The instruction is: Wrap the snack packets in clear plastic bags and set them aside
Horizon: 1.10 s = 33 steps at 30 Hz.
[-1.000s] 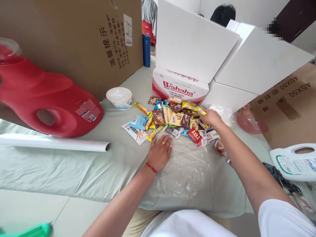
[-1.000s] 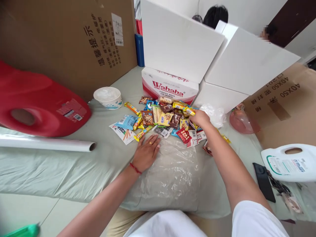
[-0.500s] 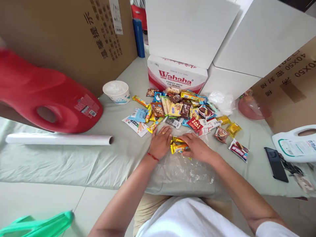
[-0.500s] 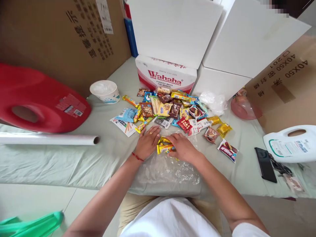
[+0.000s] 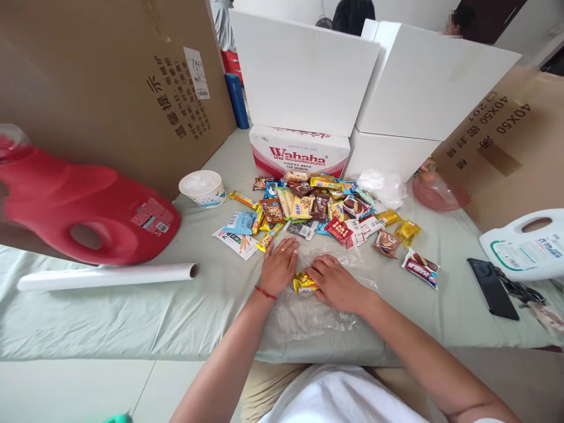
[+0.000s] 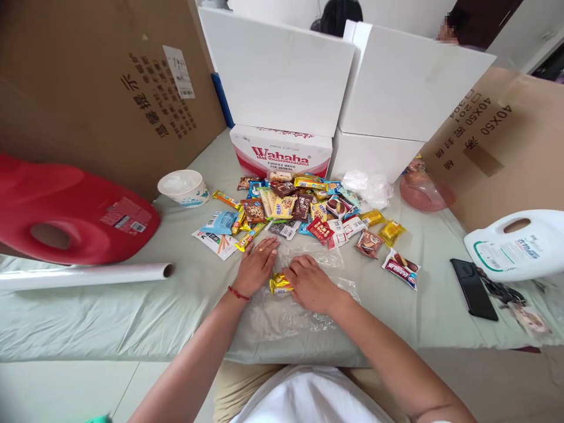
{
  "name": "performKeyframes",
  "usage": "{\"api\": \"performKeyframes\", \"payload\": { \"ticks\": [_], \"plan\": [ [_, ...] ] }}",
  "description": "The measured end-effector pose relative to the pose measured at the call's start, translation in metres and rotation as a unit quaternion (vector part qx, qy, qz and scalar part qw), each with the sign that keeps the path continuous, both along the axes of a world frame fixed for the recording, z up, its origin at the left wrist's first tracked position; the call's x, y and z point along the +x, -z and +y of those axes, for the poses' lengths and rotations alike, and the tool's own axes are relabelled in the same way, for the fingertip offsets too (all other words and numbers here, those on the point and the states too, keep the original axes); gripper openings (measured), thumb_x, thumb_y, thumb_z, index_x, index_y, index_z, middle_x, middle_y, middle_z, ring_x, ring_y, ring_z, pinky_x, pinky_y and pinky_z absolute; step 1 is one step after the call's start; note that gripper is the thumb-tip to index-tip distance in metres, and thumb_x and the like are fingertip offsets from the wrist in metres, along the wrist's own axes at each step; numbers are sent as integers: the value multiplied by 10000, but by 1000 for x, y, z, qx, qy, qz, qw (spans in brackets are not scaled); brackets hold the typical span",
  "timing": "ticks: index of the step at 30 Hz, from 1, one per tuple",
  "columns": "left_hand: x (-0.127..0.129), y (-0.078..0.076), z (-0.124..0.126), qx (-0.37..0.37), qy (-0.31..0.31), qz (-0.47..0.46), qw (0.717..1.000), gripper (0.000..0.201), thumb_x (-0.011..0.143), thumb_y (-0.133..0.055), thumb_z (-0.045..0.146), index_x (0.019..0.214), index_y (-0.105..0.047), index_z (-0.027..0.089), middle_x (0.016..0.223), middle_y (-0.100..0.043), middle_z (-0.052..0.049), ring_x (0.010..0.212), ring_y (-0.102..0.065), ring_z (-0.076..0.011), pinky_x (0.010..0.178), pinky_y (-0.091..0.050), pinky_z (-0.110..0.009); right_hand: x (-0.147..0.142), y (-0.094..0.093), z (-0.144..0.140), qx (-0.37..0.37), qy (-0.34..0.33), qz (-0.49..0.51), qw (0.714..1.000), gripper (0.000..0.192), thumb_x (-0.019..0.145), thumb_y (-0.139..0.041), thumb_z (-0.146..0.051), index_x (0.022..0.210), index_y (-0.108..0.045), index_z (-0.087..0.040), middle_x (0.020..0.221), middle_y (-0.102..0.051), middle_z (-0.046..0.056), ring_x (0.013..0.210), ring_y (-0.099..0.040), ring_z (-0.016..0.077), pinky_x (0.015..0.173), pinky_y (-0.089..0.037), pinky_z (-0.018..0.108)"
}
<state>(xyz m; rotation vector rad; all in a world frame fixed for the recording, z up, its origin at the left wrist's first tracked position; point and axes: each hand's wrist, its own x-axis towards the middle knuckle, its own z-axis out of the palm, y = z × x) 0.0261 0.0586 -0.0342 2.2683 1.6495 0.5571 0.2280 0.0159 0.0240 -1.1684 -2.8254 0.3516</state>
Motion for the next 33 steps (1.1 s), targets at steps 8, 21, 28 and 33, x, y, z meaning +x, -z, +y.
{"api": "performKeyframes", "payload": {
  "ticks": [8, 21, 28, 33],
  "plan": [
    [1, -3, -8, 9, -10, 42, 999, 466, 1041, -325, 277, 1445, -552, 225, 1567, -502, -79, 1479, -429, -248, 1243, -268, -548, 14, -4, -2, -35, -21, -4, 999, 626, 925, -607, -310, 1505, -447, -138, 1398, -576, 177, 1233, -503, 329, 1054, -405, 520],
    [-12, -1, -9, 11, -30, 105, 994, 484, 1015, -376, 234, 1474, -529, 217, 1593, -464, -87, 1470, -439, -264, 1211, -344, -517, 26, 0, -1, -59, -3, -31, 998, 699, 900, -579, -263, 1559, -390, -127, 1547, -480, 166, 1343, -443, 338, 1132, -327, 532],
    [-12, 5, -12, 35, -17, 123, 992, 506, 1040, -315, 254, 1513, -481, 195, 1615, -424, -100, 1493, -402, -262, 1220, -302, -530, 35, 0, 1, -68, 3, -14, 998, 742, 847, -578, -238, 1557, -403, -115, 1555, -476, 170, 1408, -392, 336, 1187, -264, 565],
    [-21, 10, -8, 30, 3, 114, 993, 496, 1046, -313, 285, 1503, -489, 208, 1613, -432, -96, 1488, -409, -260, 1220, -304, -532, 49, 6, 13, -83, -2, -4, 997, 789, 829, -605, -265, 1574, -385, -132, 1619, -390, 168, 1521, -250, 344, 1230, -168, 613]
  ]
}}
